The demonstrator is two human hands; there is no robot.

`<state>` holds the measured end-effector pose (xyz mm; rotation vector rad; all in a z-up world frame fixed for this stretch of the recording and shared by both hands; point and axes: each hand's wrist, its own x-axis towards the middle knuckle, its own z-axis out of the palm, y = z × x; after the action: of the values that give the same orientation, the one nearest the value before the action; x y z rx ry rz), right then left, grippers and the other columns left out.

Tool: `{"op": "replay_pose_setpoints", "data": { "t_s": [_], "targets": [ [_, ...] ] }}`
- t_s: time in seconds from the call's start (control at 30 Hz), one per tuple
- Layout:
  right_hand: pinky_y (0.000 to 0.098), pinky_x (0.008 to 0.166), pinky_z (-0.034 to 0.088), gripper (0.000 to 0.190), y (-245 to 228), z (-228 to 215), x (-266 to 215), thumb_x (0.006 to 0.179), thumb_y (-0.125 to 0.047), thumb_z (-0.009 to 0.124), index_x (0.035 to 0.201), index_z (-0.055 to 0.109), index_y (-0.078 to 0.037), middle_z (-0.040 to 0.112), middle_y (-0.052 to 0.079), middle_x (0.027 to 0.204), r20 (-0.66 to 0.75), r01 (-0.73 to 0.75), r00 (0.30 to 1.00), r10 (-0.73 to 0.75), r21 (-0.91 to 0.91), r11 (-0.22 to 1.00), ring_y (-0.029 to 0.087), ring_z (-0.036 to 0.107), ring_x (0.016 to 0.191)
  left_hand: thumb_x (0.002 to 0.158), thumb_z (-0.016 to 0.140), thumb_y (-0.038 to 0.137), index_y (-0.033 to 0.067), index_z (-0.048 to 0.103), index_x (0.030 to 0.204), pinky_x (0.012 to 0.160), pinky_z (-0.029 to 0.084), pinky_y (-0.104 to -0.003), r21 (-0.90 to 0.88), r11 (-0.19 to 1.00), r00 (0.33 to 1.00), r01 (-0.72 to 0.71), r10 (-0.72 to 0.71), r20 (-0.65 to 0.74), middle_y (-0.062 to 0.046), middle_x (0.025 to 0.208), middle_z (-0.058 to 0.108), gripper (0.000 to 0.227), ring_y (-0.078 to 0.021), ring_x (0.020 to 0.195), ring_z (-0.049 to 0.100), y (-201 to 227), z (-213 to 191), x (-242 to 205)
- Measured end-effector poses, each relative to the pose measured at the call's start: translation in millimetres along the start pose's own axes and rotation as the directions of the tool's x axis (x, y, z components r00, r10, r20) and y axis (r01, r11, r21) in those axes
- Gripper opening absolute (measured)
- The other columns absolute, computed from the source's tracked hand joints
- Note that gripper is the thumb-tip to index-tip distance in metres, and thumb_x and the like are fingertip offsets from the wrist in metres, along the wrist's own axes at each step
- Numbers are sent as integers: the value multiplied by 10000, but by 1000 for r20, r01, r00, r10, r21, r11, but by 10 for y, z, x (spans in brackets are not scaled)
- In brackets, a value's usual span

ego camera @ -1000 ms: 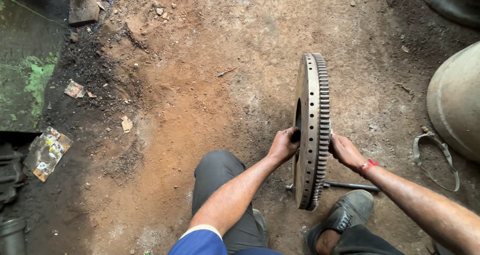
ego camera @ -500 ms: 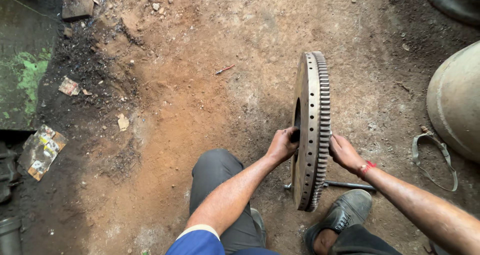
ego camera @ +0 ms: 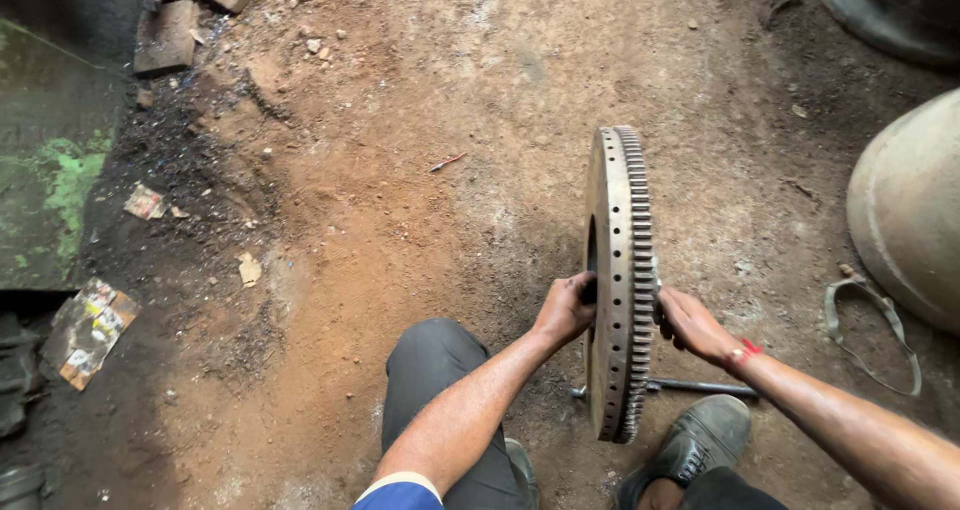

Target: The person works on a large circular metal flywheel gear, using a wrench to tighten or loosen bolts on the central hub and handling the heavy component by hand on a dirt floor.

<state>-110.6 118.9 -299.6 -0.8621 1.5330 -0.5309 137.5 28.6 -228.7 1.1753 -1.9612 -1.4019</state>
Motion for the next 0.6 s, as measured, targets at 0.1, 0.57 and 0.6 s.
{"op": "replay_pose_setpoints", "data": {
  "t_s": [0.1,0.57,0.6],
  "targets": [
    [312,474,388,333,95,38,-51,1038,-425,408,1061,553,-126,472,13,702,6,-42,999,41,151,988,132,428,564,839,739,33,37,734,1092,829,613,-349,-16,1000,1000,4,-4,-10,-173,1016,771,253,-224,901,782,-17,25,-51],
    [310,507,441,518,-38,-67,5,1132,-429,383,955,601,6,545,38,706,-69,83,994,-90,-95,992,157,499,587,860,740,65,42,732,1093,836,617,-341,-17,1000,1000,-7,7,7,-157,1013,776,235,-220,897,781,79,-17,9],
    [294,515,474,510,-59,-79,-5,1119,-420,379,930,618,-11,585,33,706,-71,140,986,-154,-176,974,143,541,591,864,723,66,52,726,1102,855,617,-329,-20,1000,1000,-4,5,19,-145,1018,779,238,-215,895,779,98,-22,19]
  ]
}}
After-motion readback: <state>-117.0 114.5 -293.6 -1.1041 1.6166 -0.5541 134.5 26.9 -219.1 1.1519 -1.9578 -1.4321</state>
